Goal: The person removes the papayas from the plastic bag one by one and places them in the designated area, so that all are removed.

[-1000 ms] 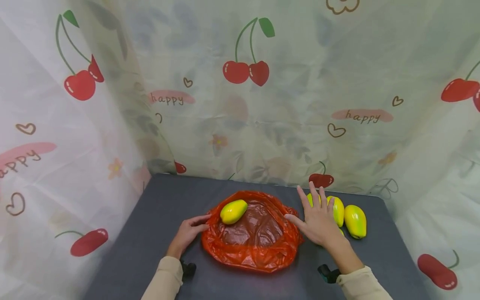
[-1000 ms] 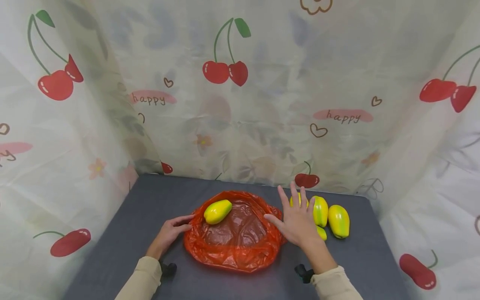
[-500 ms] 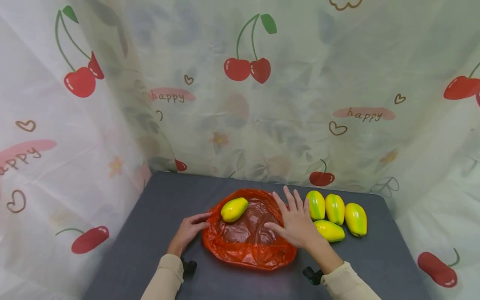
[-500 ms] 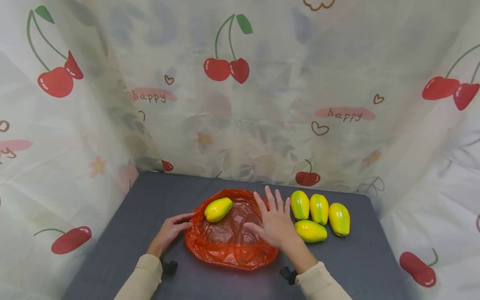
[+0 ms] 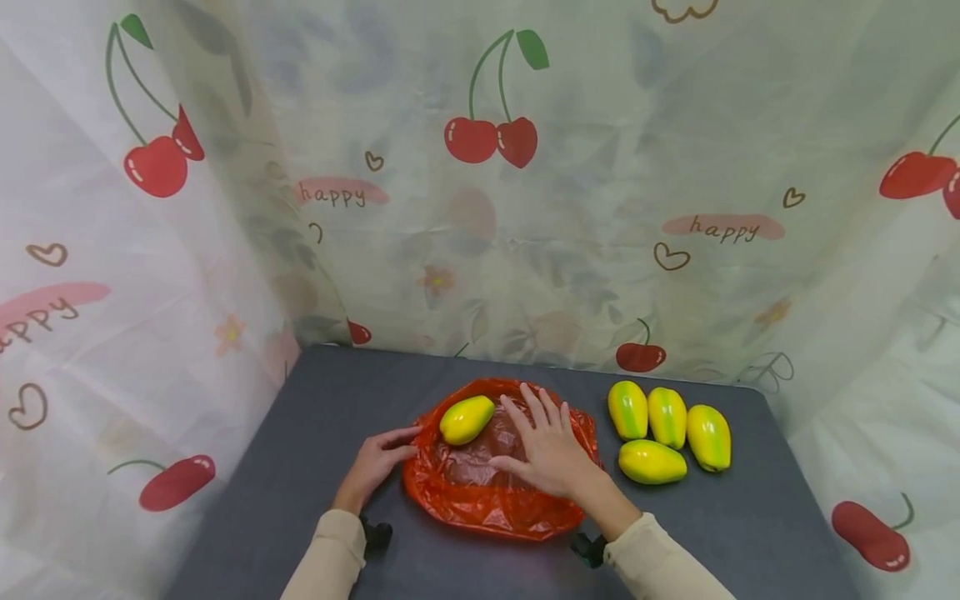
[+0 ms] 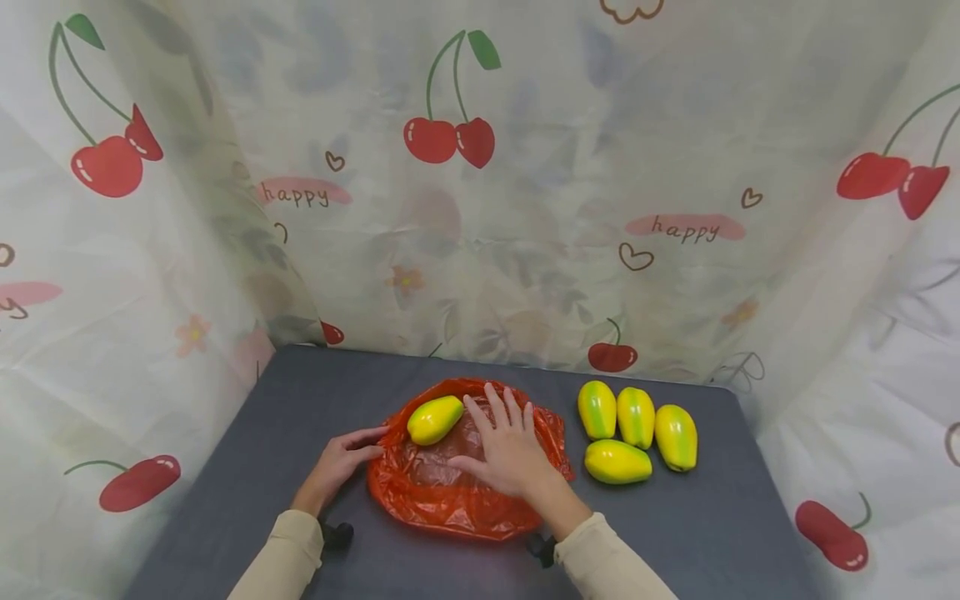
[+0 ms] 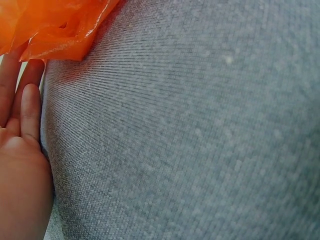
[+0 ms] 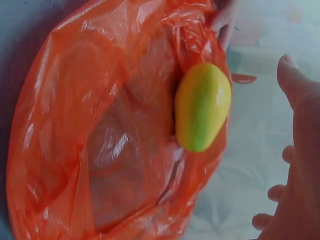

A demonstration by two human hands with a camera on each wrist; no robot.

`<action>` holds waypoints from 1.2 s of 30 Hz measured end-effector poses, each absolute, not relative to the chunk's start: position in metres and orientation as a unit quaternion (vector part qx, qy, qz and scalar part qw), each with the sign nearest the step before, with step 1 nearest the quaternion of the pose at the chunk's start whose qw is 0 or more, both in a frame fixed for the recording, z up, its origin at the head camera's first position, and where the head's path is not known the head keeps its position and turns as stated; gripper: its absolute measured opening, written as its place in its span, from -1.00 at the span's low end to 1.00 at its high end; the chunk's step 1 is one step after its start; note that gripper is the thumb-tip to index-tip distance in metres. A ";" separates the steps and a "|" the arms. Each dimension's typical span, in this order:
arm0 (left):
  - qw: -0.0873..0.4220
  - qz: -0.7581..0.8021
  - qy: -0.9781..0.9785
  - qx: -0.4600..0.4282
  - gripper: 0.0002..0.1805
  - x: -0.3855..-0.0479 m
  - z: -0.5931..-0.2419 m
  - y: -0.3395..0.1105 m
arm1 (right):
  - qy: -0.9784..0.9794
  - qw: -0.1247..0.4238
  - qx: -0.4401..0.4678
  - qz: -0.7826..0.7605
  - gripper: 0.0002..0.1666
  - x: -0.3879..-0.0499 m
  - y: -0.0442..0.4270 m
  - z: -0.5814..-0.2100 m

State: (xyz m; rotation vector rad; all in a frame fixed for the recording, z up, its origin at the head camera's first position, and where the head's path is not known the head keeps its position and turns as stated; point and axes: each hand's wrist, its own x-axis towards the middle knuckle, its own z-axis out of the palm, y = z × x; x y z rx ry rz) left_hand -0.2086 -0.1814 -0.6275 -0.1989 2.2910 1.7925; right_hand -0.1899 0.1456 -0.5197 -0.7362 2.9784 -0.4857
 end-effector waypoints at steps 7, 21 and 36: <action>0.113 0.613 0.779 -0.065 -0.62 -0.210 -0.630 -0.181 | 0.948 0.026 -0.271 -0.167 0.12 -0.197 0.128 -0.530; 0.114 0.605 0.785 -0.063 -0.63 -0.208 -0.630 -0.180 | 0.940 0.013 -0.306 -0.150 0.05 -0.221 0.110 -0.547; 0.122 0.602 0.786 -0.067 -0.62 -0.209 -0.629 -0.181 | 0.931 0.042 -0.309 -0.190 -0.05 -0.244 0.090 -0.551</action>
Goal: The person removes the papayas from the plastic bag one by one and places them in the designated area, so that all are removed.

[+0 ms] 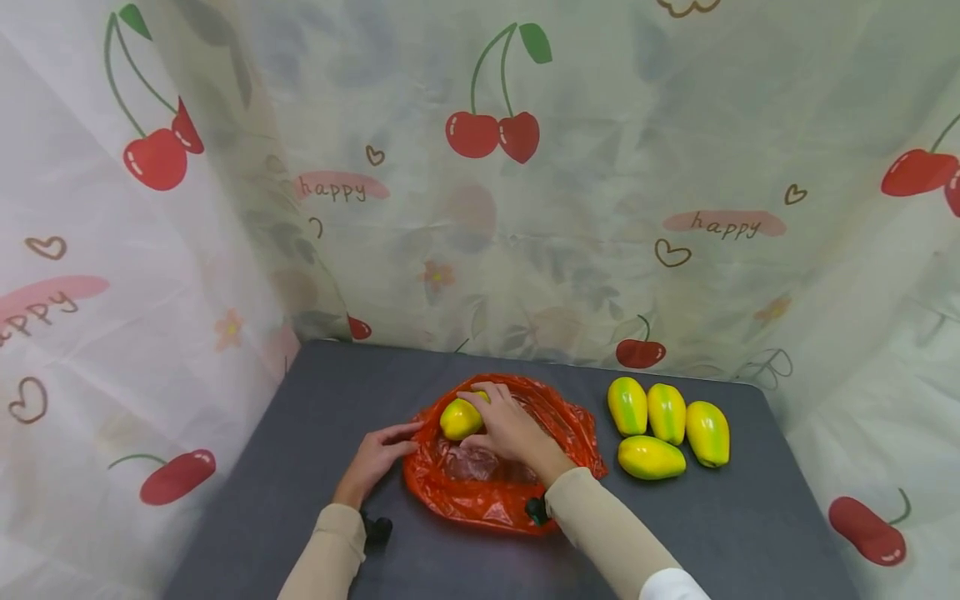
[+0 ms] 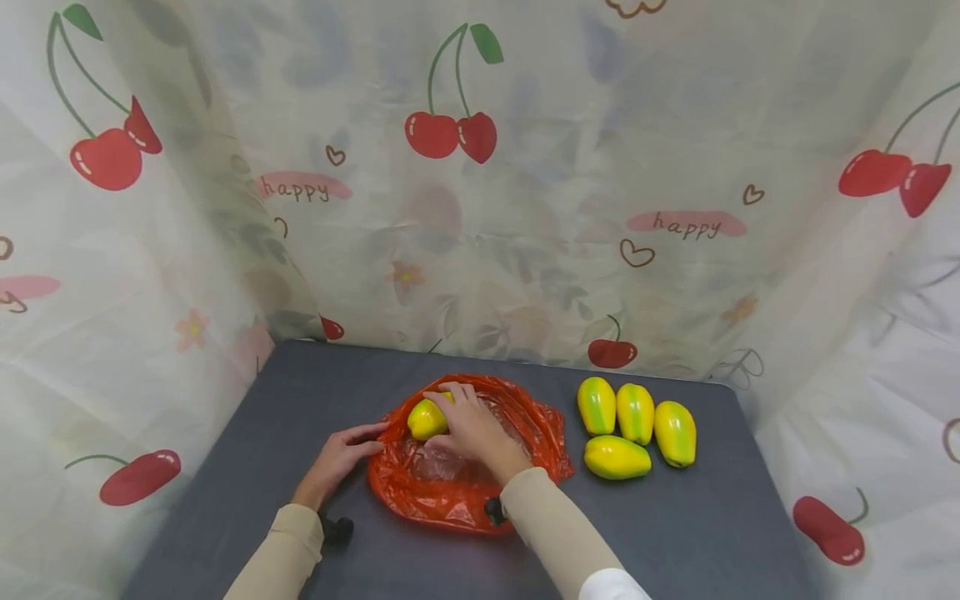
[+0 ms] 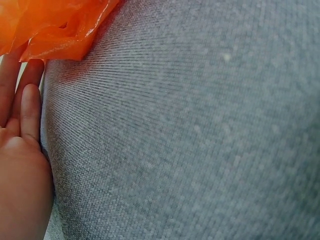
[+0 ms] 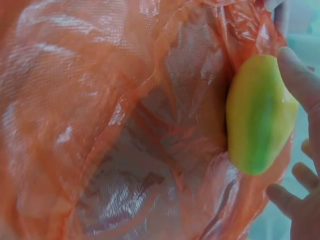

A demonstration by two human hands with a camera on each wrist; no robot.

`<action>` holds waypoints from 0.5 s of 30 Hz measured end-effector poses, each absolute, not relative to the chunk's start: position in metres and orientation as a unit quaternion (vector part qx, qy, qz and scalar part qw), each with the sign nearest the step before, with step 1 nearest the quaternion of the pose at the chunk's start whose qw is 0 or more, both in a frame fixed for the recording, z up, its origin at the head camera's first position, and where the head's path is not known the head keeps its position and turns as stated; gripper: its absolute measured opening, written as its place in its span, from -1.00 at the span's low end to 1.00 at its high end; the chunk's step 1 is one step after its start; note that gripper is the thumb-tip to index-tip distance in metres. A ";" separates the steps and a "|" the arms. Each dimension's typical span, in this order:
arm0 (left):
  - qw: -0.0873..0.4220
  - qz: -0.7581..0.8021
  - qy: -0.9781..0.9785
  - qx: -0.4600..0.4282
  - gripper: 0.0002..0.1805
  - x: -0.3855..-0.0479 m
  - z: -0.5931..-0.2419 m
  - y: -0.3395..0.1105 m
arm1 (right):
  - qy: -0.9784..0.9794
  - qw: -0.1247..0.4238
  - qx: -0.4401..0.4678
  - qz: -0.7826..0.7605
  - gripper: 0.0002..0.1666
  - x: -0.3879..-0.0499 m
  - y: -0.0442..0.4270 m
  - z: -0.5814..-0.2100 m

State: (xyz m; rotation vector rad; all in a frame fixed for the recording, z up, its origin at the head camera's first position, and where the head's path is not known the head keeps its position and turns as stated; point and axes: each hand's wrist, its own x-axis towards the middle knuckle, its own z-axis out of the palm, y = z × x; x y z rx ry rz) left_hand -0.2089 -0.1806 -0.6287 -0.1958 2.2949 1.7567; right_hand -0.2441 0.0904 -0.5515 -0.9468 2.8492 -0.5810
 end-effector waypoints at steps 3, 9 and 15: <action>0.122 0.603 0.786 -0.067 -0.62 -0.209 -0.629 -0.180 | 0.930 0.052 -0.306 -0.197 -0.09 -0.246 0.089 -0.553; 0.120 0.603 0.786 -0.066 -0.62 -0.209 -0.627 -0.180 | 0.932 0.068 -0.290 -0.206 -0.14 -0.251 0.085 -0.560; 0.117 0.604 0.785 -0.065 -0.61 -0.207 -0.627 -0.183 | 0.931 0.074 -0.290 -0.209 -0.16 -0.251 0.079 -0.564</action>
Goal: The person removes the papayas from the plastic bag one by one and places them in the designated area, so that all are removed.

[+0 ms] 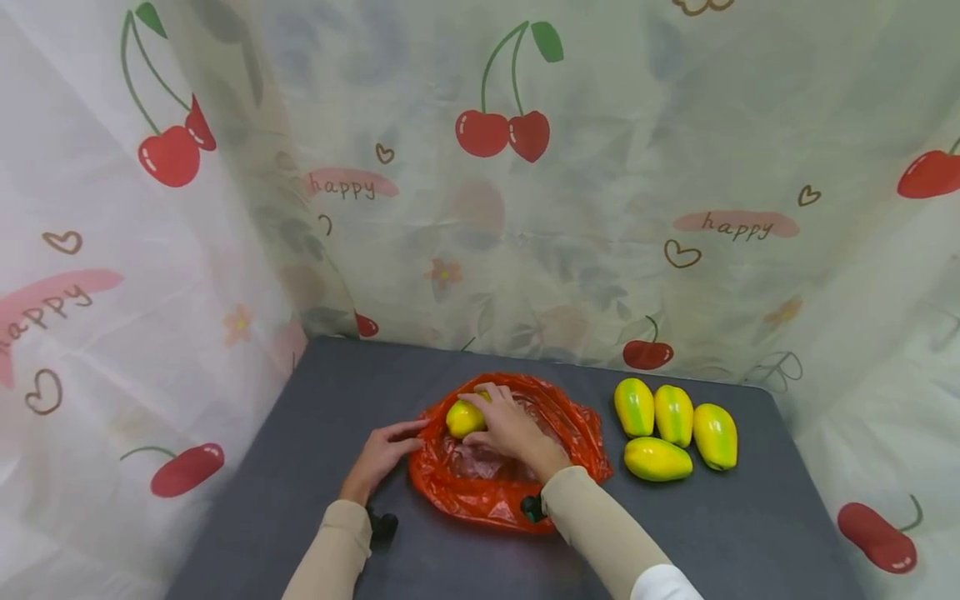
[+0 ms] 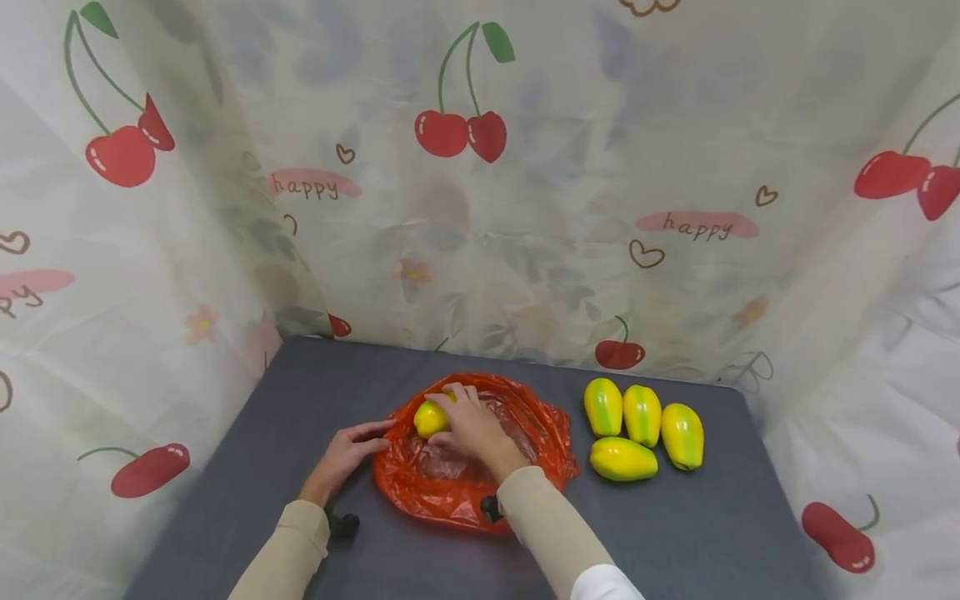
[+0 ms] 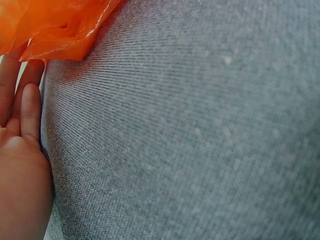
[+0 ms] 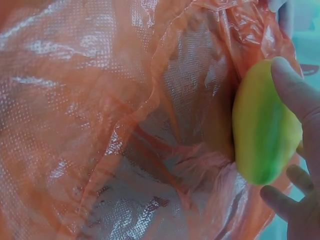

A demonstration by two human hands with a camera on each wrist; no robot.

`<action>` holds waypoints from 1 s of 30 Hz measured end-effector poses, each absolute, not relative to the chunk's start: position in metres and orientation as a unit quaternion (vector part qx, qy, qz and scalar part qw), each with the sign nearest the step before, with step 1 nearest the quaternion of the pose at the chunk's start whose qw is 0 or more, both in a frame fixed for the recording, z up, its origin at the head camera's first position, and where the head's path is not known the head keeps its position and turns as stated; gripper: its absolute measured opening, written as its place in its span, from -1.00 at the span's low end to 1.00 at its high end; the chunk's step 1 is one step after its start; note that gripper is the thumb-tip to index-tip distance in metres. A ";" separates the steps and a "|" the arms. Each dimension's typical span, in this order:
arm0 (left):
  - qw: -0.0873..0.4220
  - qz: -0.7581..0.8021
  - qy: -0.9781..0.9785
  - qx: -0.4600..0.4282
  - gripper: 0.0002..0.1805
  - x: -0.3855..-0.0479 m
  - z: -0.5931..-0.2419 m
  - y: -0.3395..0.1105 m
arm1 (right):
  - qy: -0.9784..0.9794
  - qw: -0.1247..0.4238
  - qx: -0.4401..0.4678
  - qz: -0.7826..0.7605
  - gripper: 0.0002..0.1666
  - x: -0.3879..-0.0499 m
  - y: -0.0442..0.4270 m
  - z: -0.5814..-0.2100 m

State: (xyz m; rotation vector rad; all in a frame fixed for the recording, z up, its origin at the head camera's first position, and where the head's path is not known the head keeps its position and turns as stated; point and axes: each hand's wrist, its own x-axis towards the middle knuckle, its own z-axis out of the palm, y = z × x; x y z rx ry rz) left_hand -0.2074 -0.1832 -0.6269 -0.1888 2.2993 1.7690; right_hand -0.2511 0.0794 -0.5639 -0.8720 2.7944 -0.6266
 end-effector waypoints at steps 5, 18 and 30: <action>0.117 0.599 0.789 -0.072 -0.62 -0.206 -0.630 -0.184 | 0.932 0.078 -0.292 -0.202 -0.19 -0.250 0.078 -0.568; 0.123 0.602 0.786 -0.069 -0.63 -0.210 -0.629 -0.183 | 0.934 0.069 -0.297 -0.188 -0.22 -0.252 0.077 -0.566; 0.118 0.609 0.782 -0.064 -0.63 -0.208 -0.628 -0.183 | 0.940 0.090 -0.278 -0.174 -0.22 -0.246 0.080 -0.562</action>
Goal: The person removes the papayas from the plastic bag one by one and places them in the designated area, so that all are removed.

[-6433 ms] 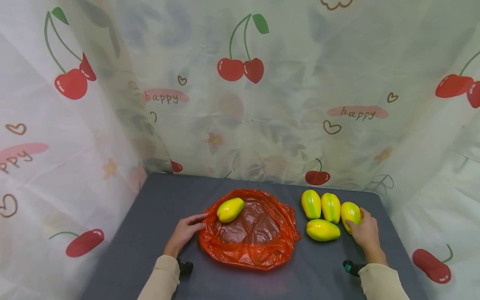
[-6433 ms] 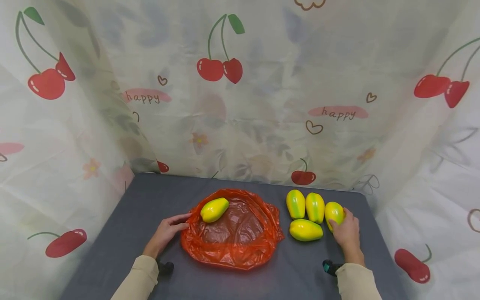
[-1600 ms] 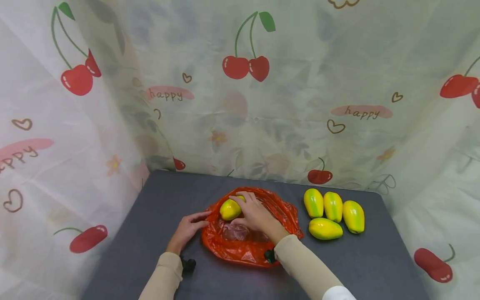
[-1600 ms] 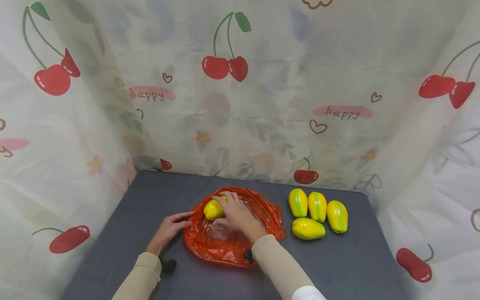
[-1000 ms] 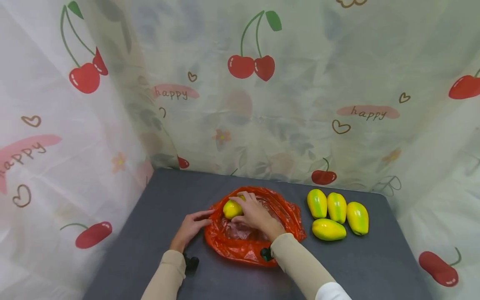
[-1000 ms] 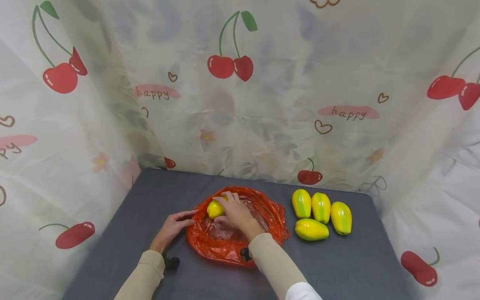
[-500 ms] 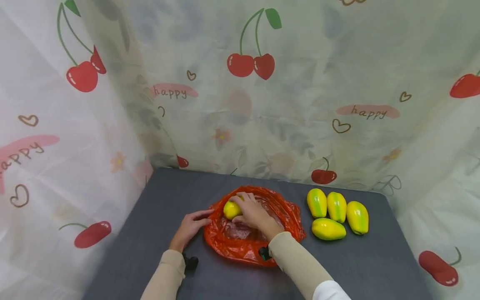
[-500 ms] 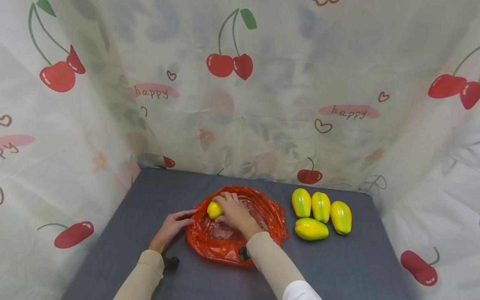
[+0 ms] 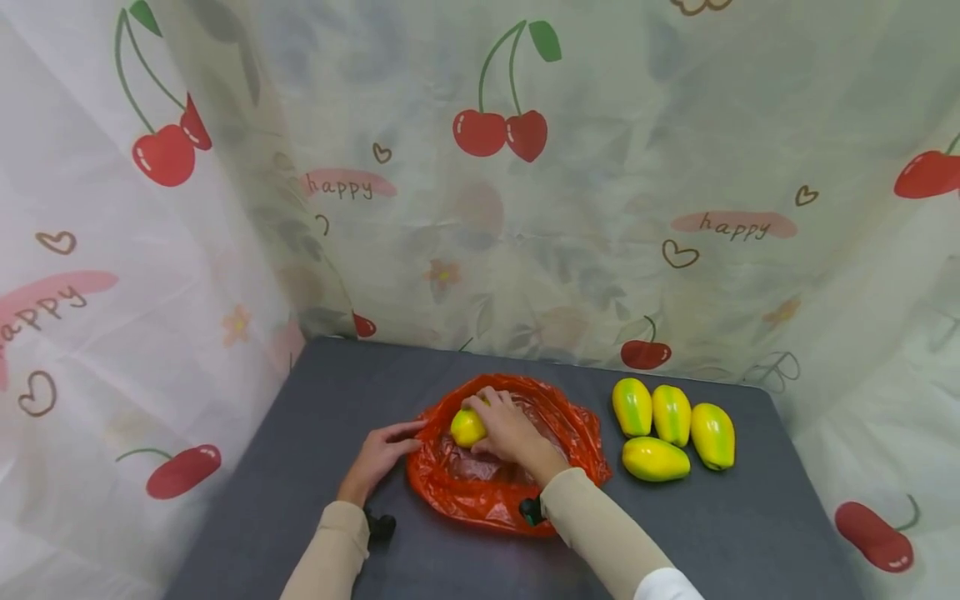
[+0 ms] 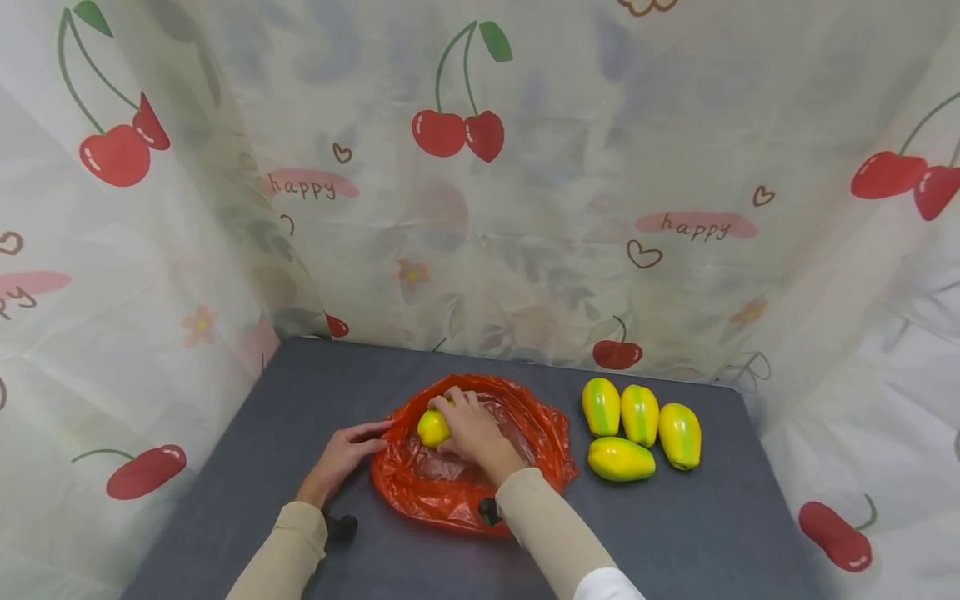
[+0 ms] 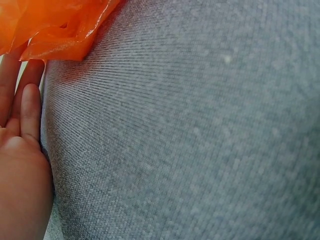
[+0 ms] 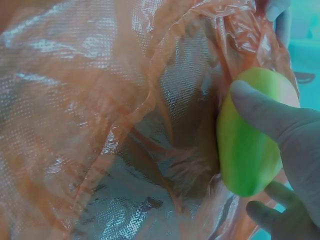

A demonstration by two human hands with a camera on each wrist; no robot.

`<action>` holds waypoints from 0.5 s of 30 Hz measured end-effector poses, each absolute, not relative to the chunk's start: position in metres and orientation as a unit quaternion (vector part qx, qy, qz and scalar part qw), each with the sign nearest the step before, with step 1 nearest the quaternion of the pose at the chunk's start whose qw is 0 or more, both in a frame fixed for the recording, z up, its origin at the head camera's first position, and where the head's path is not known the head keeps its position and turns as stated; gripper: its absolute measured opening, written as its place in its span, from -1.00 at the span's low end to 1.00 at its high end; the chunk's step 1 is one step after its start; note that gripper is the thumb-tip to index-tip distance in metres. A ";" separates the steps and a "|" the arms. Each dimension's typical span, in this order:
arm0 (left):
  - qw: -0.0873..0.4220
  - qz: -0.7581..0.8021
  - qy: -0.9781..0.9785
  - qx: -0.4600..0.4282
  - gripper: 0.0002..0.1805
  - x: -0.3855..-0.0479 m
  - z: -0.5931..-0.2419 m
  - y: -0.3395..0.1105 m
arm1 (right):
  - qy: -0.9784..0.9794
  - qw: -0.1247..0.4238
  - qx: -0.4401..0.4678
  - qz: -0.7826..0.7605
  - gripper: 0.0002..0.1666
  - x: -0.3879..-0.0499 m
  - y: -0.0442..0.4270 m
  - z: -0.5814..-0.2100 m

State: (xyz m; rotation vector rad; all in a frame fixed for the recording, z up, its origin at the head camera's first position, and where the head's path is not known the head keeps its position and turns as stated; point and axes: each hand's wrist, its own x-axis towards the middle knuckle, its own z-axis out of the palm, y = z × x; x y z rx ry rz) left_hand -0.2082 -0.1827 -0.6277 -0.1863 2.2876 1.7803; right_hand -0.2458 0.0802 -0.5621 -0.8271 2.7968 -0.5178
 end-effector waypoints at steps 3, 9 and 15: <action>0.115 0.608 0.783 -0.063 -0.63 -0.208 -0.628 -0.183 | 0.938 0.108 -0.269 -0.188 -0.23 -0.244 0.081 -0.560; 0.120 0.604 0.786 -0.063 -0.63 -0.207 -0.630 -0.184 | 0.939 0.122 -0.261 -0.189 -0.24 -0.241 0.083 -0.559; 0.119 0.605 0.784 -0.062 -0.63 -0.208 -0.630 -0.183 | 0.946 0.124 -0.248 -0.169 -0.17 -0.239 0.085 -0.557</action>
